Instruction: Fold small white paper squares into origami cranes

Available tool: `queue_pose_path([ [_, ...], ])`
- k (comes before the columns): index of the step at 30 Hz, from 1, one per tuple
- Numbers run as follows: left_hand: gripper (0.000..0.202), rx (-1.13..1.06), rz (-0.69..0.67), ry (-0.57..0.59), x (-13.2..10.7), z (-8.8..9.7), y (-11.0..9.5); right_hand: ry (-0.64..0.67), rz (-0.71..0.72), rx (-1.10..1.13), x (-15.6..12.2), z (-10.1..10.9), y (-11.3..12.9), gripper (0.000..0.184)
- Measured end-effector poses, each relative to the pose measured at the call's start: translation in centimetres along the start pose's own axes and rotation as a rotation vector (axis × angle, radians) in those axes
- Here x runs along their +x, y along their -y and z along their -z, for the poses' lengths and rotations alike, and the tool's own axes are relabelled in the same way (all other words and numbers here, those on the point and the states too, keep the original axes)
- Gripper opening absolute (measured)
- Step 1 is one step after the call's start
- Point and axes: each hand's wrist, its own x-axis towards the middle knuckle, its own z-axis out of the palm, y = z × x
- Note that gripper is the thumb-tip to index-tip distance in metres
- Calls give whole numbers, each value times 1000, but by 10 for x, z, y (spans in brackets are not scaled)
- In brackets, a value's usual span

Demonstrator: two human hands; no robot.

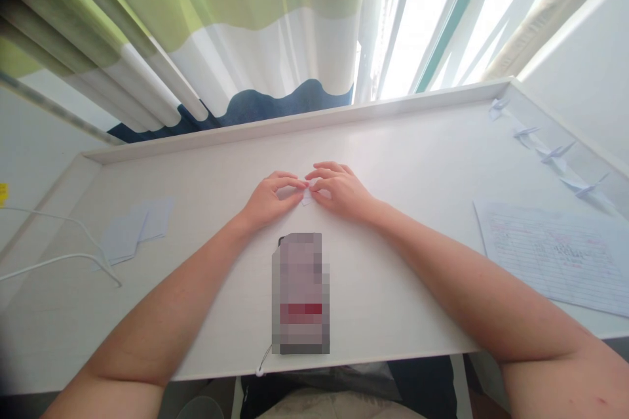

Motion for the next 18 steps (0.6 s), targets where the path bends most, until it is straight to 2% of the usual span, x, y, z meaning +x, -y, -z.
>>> queue_pose_path([
  [3,24,-5,-4,2,1,0,-1,-11,-26,18,1,-3,-3,19],
  [9,12,-14,23,-22,2,-3,-1,-36,-84,114,6,-6,-9,15],
  [13,13,-4,2,-20,2,-5,1,-59,-103,152,7,-7,-9,17],
  [18,13,18,-4,-33,1,-6,3,-70,-141,153,7,-8,-6,9],
])
